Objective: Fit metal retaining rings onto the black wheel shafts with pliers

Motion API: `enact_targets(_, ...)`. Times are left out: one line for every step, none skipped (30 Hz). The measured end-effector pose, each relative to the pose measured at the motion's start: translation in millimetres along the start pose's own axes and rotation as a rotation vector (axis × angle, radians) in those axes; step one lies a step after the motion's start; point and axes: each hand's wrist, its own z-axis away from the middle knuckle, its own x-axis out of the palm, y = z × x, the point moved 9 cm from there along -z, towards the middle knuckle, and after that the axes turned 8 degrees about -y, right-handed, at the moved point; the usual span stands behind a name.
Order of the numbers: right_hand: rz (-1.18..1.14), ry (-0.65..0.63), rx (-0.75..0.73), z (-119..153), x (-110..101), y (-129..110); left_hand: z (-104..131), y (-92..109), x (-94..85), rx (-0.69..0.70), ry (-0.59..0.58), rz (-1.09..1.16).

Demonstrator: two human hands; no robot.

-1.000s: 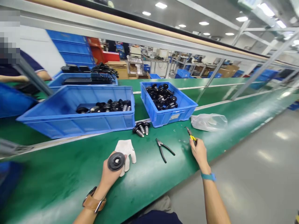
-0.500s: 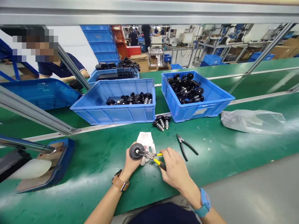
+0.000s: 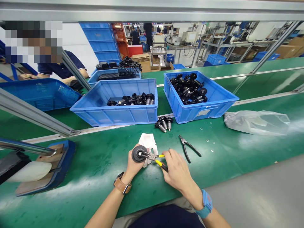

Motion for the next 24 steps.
enact_targets(0.002, -0.006, 0.003, 0.0, 0.7, 0.6, -0.1, 0.4, -0.1, 0.001, 0.001, 0.004)
enact_targets(0.006, -0.011, 0.006, 0.1, 1.3, 1.0, -0.3, 1.0, -0.2, 0.001, 0.002, 0.006)
enact_targets(0.012, -0.014, 0.007, 0.2, 1.7, 1.3, -0.3, 1.8, -0.4, 0.003, 0.004, 0.006)
enact_targets(0.019, -0.017, 0.008, 0.4, 1.8, 1.4, -0.4, 2.6, -0.6, 0.005, 0.006, 0.006)
enact_targets(0.026, -0.017, 0.008, 0.5, 1.6, 1.4, -0.3, 3.3, -0.6, 0.008, 0.007, 0.006)
enact_targets(0.035, -0.017, 0.007, 0.6, 1.2, 1.1, -0.2, 3.9, -0.6, 0.011, 0.007, 0.006)
enact_targets(0.045, -0.016, 0.006, 0.7, 0.6, 0.5, 0.0, 4.1, -0.4, 0.013, 0.006, 0.006)
enact_targets(0.059, -0.014, 0.005, 0.7, -0.2, -0.4, 0.2, 3.8, -0.4, 0.012, 0.005, 0.004)
enact_targets(0.077, -0.012, 0.005, 0.7, -1.1, -1.5, 0.4, 3.3, -0.6, 0.01, 0.007, 0.0)
enact_targets(0.099, -0.008, 0.005, 0.7, -1.9, -2.8, 0.5, 2.8, -0.7, 0.006, 0.009, -0.006)
enact_targets(0.122, -0.004, 0.006, 0.6, -2.6, -4.1, 0.5, 2.4, -1.1, 0.005, 0.012, -0.013)
enact_targets(0.147, -0.001, 0.008, 0.5, -3.0, -5.4, 0.4, 2.3, -1.5, 0.005, 0.016, -0.02)
enact_targets(0.17, 0.002, 0.012, 0.2, -3.1, -6.4, 0.3, 2.7, -2.0, 0.009, 0.021, -0.027)
enact_targets(0.192, 0.002, 0.017, -0.1, -2.7, -7.1, 0.2, 3.4, -2.4, 0.016, 0.027, -0.035)
enact_targets(0.213, -0.001, 0.024, -0.6, -1.9, -7.5, 0.3, 4.2, -2.8, 0.024, 0.034, -0.044)
enact_targets(0.231, -0.007, 0.031, -1.1, -0.5, -7.6, 0.5, 4.8, -3.1, 0.03, 0.041, -0.055)
enact_targets(0.246, -0.018, 0.038, -1.6, 1.6, -7.4, 1.2, 5.1, -3.7, 0.035, 0.053, -0.067)
enact_targets(0.258, -0.032, 0.046, -2.0, 4.1, -7.1, 2.2, 4.8, -4.5, 0.037, 0.069, -0.081)
enact_targets(0.267, -0.048, 0.052, -2.2, 7.1, -7.1, 3.5, 4.2, -5.5, 0.037, 0.087, -0.097)
enact_targets(0.273, -0.064, 0.058, -2.1, 10.6, -7.4, 5.1, 3.2, -6.7, 0.036, 0.108, -0.112)
enact_targets(0.276, -0.081, 0.065, -1.7, 14.2, -8.0, 6.9, 2.3, -8.4, 0.037, 0.132, -0.127)
enact_targets(0.277, -0.096, 0.075, -0.9, 18.0, -8.9, 8.8, 1.8, -10.6, 0.042, 0.158, -0.142)
enact_targets(0.276, -0.11, 0.084, 0.1, 22.0, -10.2, 10.7, 1.8, -13.0, 0.052, 0.185, -0.154)
enact_targets(0.273, -0.124, 0.093, 1.3, 25.8, -12.0, 12.5, 2.3, -15.7, 0.064, 0.211, -0.166)
